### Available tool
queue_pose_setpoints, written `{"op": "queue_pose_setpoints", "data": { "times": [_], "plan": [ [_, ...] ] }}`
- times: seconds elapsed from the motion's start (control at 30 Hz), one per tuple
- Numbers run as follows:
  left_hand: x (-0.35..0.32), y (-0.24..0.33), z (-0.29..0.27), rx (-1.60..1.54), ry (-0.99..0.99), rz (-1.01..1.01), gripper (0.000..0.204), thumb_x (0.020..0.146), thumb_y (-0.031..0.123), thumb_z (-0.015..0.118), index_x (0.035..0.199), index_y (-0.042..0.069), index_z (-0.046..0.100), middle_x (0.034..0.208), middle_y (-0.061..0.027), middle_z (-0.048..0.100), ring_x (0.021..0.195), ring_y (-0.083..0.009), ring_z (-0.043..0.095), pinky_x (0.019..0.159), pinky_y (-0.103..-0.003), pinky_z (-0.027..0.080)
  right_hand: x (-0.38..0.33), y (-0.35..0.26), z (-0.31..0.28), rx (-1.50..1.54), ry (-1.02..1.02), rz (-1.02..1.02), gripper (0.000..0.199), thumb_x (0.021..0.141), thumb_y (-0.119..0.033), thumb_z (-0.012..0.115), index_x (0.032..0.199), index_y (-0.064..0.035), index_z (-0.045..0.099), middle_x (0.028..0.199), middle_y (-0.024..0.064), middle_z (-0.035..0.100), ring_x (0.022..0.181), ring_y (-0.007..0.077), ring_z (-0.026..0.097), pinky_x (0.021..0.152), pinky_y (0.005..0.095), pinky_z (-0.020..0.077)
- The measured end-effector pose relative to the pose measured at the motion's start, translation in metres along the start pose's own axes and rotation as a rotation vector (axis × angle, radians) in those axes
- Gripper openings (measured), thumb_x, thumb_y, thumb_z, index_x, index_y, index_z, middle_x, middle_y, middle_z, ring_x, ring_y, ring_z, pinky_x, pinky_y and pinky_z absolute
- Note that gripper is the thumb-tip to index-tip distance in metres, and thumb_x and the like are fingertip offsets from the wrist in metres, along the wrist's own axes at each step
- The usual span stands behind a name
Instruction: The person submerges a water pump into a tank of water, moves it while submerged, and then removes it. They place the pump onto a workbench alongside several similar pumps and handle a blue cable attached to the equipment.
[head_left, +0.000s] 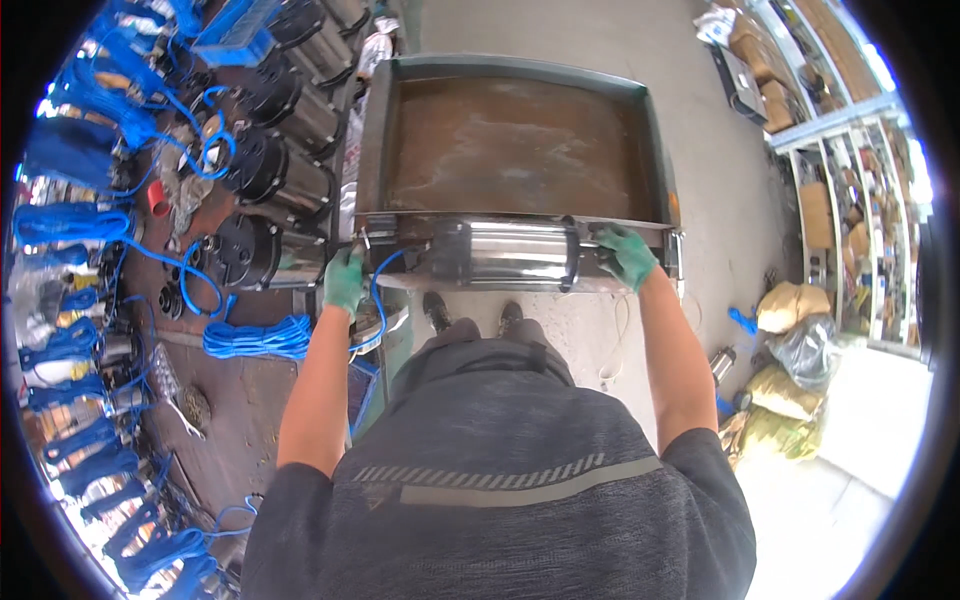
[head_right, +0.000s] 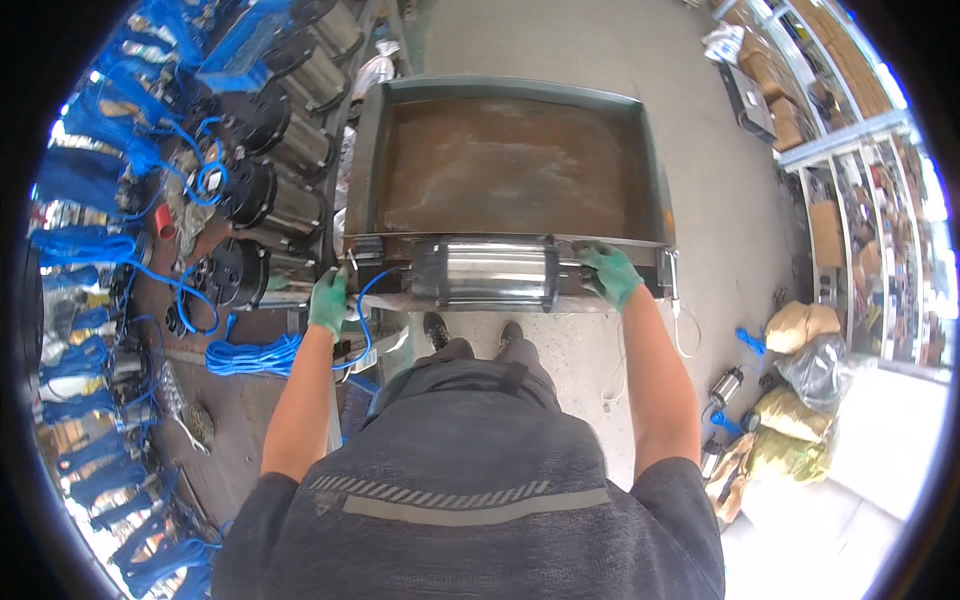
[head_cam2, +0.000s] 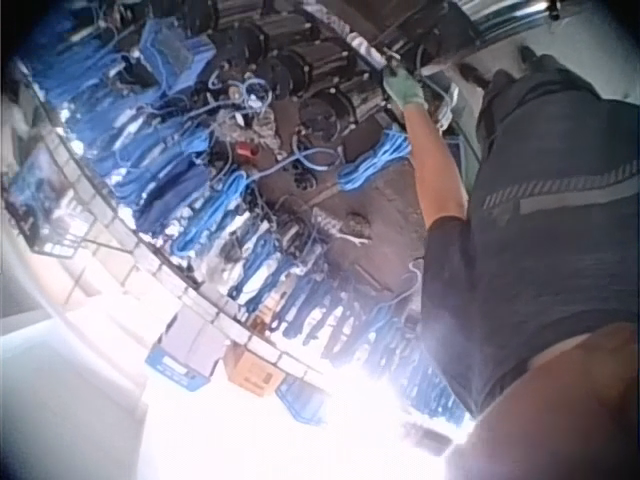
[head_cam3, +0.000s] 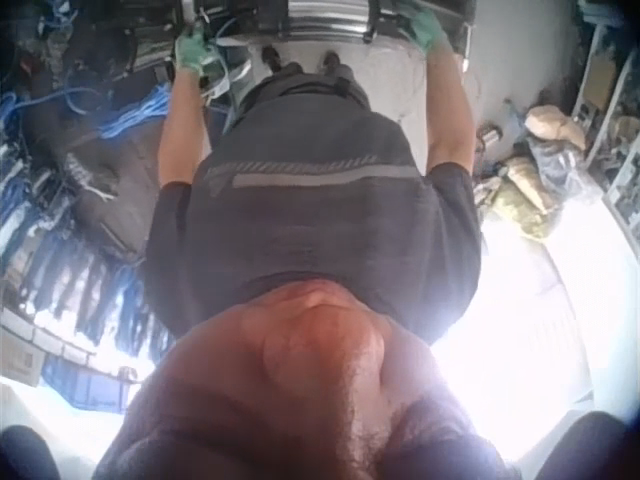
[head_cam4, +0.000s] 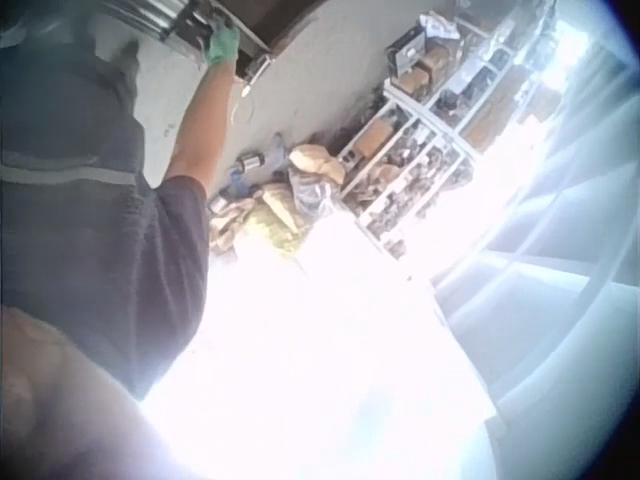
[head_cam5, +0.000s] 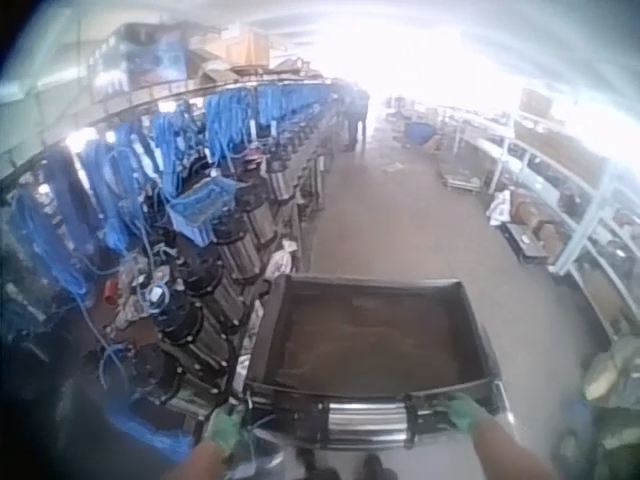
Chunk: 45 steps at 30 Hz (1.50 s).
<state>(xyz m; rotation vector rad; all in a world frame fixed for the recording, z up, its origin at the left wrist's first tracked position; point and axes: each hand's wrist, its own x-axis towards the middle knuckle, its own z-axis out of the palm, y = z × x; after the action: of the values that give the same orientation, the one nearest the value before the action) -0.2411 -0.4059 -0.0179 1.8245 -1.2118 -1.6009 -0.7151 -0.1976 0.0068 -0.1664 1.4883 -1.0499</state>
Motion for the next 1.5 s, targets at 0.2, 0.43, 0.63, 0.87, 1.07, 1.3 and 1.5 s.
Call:
{"op": "queue_pose_setpoints", "data": {
  "times": [0.2,0.43,0.63,0.87,1.07,1.3,1.5],
  "plan": [
    [-0.012,-0.051,-0.012,0.338,0.011,0.380,0.033,0.102,0.034,0.060,0.107,0.001,0.063,0.074,-0.0030,0.062,0.064,-0.0113,0.057,0.057,-0.029,0.045,-0.006,-0.007,0.004,0.054,-0.051,-0.068,0.037,0.093,-0.006,0.059,0.129,-0.0013,0.059,0.105,0.0061,0.069,0.081,0.0165,0.064,0.073,0.0305,0.0557],
    [-0.038,-0.051,0.011,0.160,-0.089,0.095,0.030,0.104,0.031,0.058,0.109,0.001,0.062,0.088,-0.0086,0.070,0.069,-0.0144,0.064,0.061,-0.031,0.055,-0.004,-0.024,0.009,-0.843,-0.195,-0.078,0.044,0.089,-0.005,0.061,0.133,-0.0021,0.058,0.103,0.0121,0.072,0.098,0.0184,0.069,0.084,0.0326,0.0567],
    [-0.056,-0.041,0.019,-0.035,-0.108,0.012,0.029,0.103,0.030,0.059,0.116,0.005,0.060,0.093,-0.0084,0.071,0.070,-0.0149,0.066,0.061,-0.030,0.054,-0.011,-0.025,0.010,-0.913,-0.125,-0.135,0.033,0.095,-0.018,0.063,0.126,-0.0046,0.062,0.097,0.0075,0.068,0.081,0.0150,0.065,0.070,0.0329,0.0554],
    [-0.049,-0.050,0.015,-0.007,-0.120,-0.027,0.030,0.103,0.031,0.058,0.120,0.006,0.059,0.099,-0.0077,0.071,0.074,-0.0150,0.067,0.062,-0.030,0.052,0.005,0.010,-0.002,-0.139,-0.034,-0.201,0.034,0.098,-0.016,0.062,0.128,0.0007,0.062,0.092,0.0046,0.063,0.074,0.0142,0.062,0.067,0.0290,0.0557],
    [-0.045,-0.061,0.007,-0.023,-0.147,-0.008,0.033,0.103,0.032,0.058,0.121,0.004,0.058,0.101,-0.0105,0.070,0.080,-0.0192,0.069,0.067,-0.032,0.055,0.002,0.015,0.002,-0.191,-0.033,-0.379,0.033,0.092,-0.004,0.061,0.125,0.0014,0.062,0.105,0.0099,0.068,0.081,0.0167,0.065,0.073,0.0315,0.0574],
    [-0.055,-0.048,0.006,0.052,-0.125,0.046,0.034,0.102,0.032,0.060,0.120,0.003,0.061,0.102,-0.0099,0.070,0.084,-0.0183,0.068,0.071,-0.032,0.054,-0.009,0.024,-0.026,-0.158,0.231,-0.264,0.043,0.087,0.005,0.058,0.129,0.0002,0.056,0.112,0.0129,0.064,0.083,0.0181,0.065,0.067,0.0298,0.0586],
    [-0.062,-0.064,-0.025,-0.004,0.075,0.335,0.043,0.101,0.027,0.064,0.134,0.000,0.055,0.113,-0.0072,0.063,0.087,-0.0120,0.060,0.071,-0.025,0.051,-0.007,0.053,-0.102,0.521,0.698,-0.389,0.047,0.086,0.002,0.061,0.132,-0.0002,0.052,0.100,0.0114,0.063,0.071,0.0219,0.062,0.061,0.0349,0.0579]
  ]
}}
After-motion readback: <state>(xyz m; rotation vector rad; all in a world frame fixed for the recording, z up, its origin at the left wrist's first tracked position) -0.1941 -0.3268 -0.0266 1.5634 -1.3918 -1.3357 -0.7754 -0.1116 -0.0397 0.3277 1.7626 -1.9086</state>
